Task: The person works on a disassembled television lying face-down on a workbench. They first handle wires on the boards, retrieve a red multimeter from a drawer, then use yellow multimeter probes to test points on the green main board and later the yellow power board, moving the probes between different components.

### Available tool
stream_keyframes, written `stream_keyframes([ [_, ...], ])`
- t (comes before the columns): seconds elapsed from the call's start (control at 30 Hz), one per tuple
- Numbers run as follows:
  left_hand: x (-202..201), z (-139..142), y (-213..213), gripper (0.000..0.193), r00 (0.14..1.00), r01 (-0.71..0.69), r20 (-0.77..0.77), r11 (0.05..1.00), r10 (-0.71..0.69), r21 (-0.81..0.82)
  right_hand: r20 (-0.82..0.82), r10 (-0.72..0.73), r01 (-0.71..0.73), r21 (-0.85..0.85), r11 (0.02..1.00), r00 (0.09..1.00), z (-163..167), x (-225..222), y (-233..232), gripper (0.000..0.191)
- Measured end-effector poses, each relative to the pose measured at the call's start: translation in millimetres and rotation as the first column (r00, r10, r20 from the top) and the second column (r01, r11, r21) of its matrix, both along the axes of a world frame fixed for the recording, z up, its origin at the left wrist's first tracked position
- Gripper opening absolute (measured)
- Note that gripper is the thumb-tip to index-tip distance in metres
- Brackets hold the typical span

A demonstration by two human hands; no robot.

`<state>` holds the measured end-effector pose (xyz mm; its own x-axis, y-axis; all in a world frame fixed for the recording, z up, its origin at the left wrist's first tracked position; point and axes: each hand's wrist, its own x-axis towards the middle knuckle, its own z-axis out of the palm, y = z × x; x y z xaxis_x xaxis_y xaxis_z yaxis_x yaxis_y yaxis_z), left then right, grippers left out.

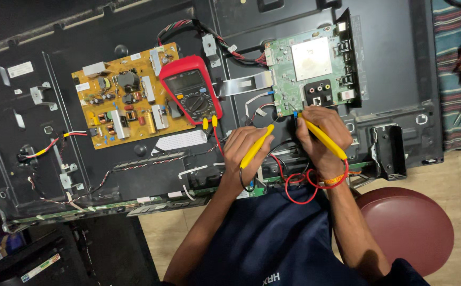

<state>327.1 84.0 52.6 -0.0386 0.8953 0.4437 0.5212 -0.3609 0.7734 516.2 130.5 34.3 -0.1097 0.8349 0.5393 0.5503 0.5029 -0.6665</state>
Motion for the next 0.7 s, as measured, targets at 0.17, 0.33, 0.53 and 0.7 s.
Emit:
stream_keyframes([
  [0.17,0.9,-1.2,0.2,0.022,1.000,-0.001,0.001,1.000,0.001,0.003,0.020,-0.024,0.024,-0.024,0.999,1.000,1.2,-1.9,-2.9,0.014],
  [0.33,0.6,-2.2,0.3,0.022,1.000,-0.003,0.002,1.000,0.003,-0.003,0.000,-0.031,0.031,-0.019,0.999,1.000,-0.5,-0.5,-1.3,0.013],
  [0.53,0.8,-0.4,-0.1,0.022,1.000,-0.005,0.010,1.000,0.005,-0.010,0.001,-0.025,0.025,-0.020,0.999,1.000,0.6,-1.1,-1.6,0.012],
  [0.7,1.1,0.8,0.6,0.022,1.000,-0.002,0.011,1.000,0.002,-0.011,0.021,-0.026,0.027,-0.031,0.999,0.999,3.5,-0.8,-2.2,0.012],
])
